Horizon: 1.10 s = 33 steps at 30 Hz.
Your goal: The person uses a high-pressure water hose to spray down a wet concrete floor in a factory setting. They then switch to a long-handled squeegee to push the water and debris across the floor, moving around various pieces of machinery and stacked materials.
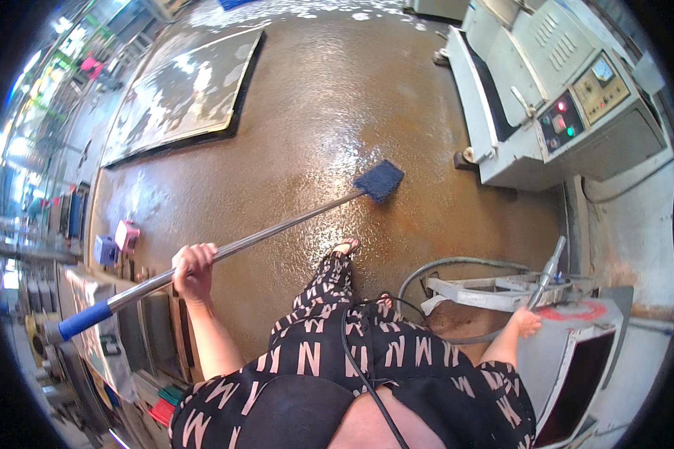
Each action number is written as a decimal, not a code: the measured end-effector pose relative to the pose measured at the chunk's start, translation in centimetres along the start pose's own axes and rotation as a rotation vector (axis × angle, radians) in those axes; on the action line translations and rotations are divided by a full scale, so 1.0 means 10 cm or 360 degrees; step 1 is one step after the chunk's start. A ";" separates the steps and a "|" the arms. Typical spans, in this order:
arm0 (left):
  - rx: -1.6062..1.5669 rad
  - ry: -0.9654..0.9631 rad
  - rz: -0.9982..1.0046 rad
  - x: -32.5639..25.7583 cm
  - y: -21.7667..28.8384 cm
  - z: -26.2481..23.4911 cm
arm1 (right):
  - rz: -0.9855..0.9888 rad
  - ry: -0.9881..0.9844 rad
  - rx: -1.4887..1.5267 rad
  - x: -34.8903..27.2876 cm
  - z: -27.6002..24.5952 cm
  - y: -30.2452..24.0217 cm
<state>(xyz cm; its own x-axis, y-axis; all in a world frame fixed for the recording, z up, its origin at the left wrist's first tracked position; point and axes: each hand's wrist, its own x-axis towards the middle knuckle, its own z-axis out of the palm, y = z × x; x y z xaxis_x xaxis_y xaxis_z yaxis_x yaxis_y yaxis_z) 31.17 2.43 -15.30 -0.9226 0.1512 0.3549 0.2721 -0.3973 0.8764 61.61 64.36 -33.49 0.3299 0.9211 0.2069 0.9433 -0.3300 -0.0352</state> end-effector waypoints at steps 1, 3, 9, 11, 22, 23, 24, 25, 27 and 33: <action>0.0146 -0.0056 -0.0055 -0.10 0.06 0.19 | -0.0145 -0.0033 0.0009 0.06 0.07 0.09; 0.0437 -0.0161 -0.0141 -0.21 0.19 0.54 | -0.0319 -0.0072 0.0003 0.14 0.22 0.23; 0.1014 -0.1024 -0.0466 -0.48 0.55 0.88 | -0.0284 -0.0081 -0.0079 0.35 0.51 0.25; 0.1109 -0.1155 -0.0323 -0.51 0.59 1.06 | -0.0195 -0.0108 -0.0080 0.50 0.77 0.22; 0.1111 -0.2217 0.0049 -0.20 0.54 1.97 | -0.1220 -0.0859 0.1356 -0.98 0.28 0.17; 0.0790 -0.2356 -0.0170 -0.12 0.48 1.94 | -0.1298 -0.1072 0.1408 -1.23 -0.14 0.09; 0.0434 -0.2513 -0.0365 0.02 0.35 1.94 | -0.1485 -0.0782 0.1516 -1.37 -0.12 0.07; 0.0136 -0.2696 -0.0492 0.19 0.27 1.92 | -0.1221 -0.1366 0.1569 -1.54 -0.37 0.03; -0.0646 -0.2690 -0.0967 0.39 -0.07 1.82 | -0.1026 -0.1991 0.1604 -1.93 -0.93 -0.11; 0.1497 -0.1357 -0.0407 0.44 -1.59 2.30 | -0.1744 -0.1408 0.1309 -2.53 -1.16 -0.26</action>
<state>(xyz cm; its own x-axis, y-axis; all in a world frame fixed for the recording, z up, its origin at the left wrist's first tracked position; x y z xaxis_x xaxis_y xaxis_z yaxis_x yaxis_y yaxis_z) 29.10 30.17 -20.17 -0.6073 0.7917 -0.0664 0.5225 0.4610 0.7173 50.42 39.50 -27.26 -0.8307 0.5475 -0.1010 0.3949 0.4515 -0.8001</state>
